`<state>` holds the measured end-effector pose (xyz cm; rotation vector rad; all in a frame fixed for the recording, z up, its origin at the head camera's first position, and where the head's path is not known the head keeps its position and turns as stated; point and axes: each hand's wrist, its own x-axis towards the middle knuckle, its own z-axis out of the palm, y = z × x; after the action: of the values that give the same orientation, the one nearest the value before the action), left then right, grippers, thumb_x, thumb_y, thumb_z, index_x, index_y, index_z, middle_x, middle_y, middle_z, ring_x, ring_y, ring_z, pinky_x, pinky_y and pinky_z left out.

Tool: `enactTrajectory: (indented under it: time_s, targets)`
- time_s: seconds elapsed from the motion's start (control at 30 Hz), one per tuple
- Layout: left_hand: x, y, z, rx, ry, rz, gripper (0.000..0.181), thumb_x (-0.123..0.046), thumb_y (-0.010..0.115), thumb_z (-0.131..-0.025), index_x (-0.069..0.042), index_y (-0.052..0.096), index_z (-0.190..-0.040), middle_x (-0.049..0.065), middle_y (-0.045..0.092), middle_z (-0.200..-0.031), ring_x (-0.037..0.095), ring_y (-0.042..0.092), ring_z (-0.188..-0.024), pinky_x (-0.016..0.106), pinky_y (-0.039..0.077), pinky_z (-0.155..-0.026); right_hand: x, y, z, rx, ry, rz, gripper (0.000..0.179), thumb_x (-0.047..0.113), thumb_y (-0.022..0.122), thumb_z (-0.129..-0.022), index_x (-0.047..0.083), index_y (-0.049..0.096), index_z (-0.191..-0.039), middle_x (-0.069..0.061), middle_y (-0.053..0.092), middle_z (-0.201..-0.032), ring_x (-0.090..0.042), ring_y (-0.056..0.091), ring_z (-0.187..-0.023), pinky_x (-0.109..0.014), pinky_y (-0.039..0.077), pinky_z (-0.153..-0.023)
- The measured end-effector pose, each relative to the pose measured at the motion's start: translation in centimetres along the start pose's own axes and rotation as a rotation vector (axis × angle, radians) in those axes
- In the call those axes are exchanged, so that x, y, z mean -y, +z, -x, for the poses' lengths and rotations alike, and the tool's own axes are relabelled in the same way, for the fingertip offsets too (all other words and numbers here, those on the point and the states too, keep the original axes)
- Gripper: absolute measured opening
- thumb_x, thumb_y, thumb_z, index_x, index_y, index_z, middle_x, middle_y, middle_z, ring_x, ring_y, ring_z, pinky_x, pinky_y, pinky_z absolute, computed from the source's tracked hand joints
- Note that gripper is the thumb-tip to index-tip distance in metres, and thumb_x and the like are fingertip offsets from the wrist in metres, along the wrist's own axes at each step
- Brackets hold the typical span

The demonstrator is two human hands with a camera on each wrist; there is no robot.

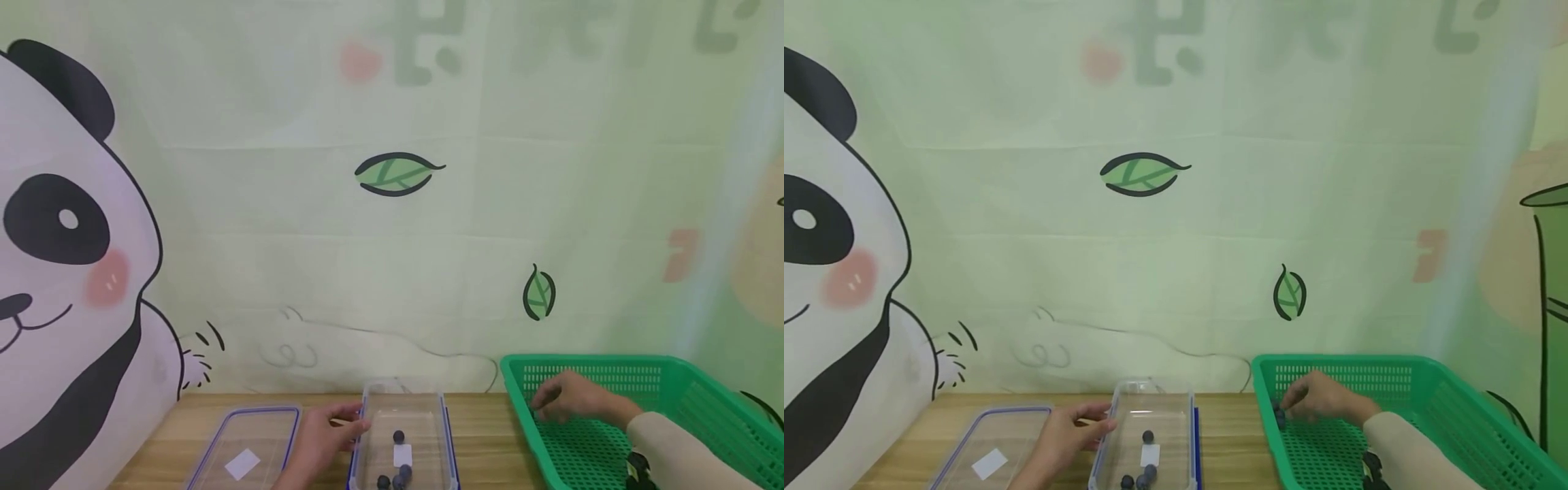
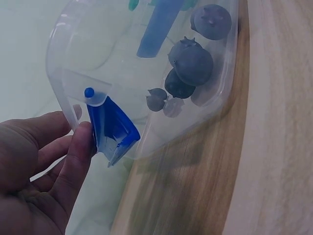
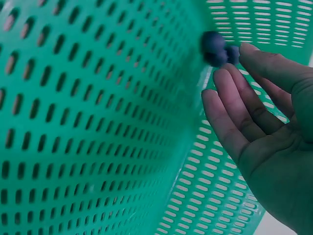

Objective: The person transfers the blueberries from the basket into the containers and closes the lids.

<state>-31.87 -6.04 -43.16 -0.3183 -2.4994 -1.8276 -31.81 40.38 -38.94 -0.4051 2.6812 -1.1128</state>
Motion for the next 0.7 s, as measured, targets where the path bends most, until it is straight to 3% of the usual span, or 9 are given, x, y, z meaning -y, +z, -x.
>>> enactTrajectory:
  time_s: [0.1,0.27,0.4,0.53,0.7]
  targets:
    - [0.0,0.1,0.0,0.003,-0.006,-0.001,0.038,-0.007,0.084,-0.092,0.008,0.073,-0.125,0.007,0.074,-0.099,0.02,0.073,-0.078,0.034,0.067,-0.067,-0.7,0.1,-0.4,0.04,-0.019,0.021,0.018,0.009,0.079,-0.092,0.001,0.078,-0.109,-0.008,0.076,-0.102,-0.021,0.072,-0.09,-0.04,0.066,-0.074]
    - [0.1,0.1,-0.1,0.004,-0.013,-0.019,0.037,-0.007,0.084,-0.092,0.007,0.073,-0.125,0.006,0.075,-0.097,0.019,0.073,-0.078,0.034,0.067,-0.067,-1.7,0.6,-1.3,0.038,0.002,0.016,0.021,0.005,0.081,-0.09,-0.002,0.076,-0.11,-0.007,0.075,-0.101,-0.024,0.072,-0.091,-0.044,0.067,-0.074]
    - [0.0,0.1,-0.1,-0.002,-0.013,-0.034,0.038,-0.008,0.084,-0.092,0.006,0.073,-0.125,0.005,0.075,-0.096,0.019,0.073,-0.078,0.033,0.067,-0.066,-5.8,0.5,-3.2,0.06,-0.015,0.076,0.023,0.015,0.083,-0.091,0.005,0.078,-0.111,0.0,0.074,-0.098,-0.019,0.071,-0.087,-0.037,0.067,-0.069]
    - [-0.1,0.2,-0.1,-0.005,-0.011,-0.036,0.038,-0.008,0.085,-0.091,0.006,0.073,-0.125,0.005,0.075,-0.096,0.019,0.073,-0.078,0.033,0.067,-0.065,-9.9,0.3,-5.2,0.082,-0.043,0.062,0.018,0.023,0.088,-0.087,0.015,0.08,-0.1,0.0,0.074,-0.093,-0.021,0.071,-0.083,-0.038,0.065,-0.064]
    - [-0.3,0.1,0.0,-0.004,-0.013,-0.038,0.038,-0.009,0.084,-0.092,0.006,0.073,-0.125,0.005,0.075,-0.095,0.019,0.073,-0.076,0.033,0.066,-0.065,-12.3,0.2,-6.7,0.116,-0.043,0.053,0.017,0.026,0.091,-0.083,0.018,0.079,-0.093,-0.001,0.074,-0.092,-0.026,0.071,-0.083,-0.042,0.064,-0.063]
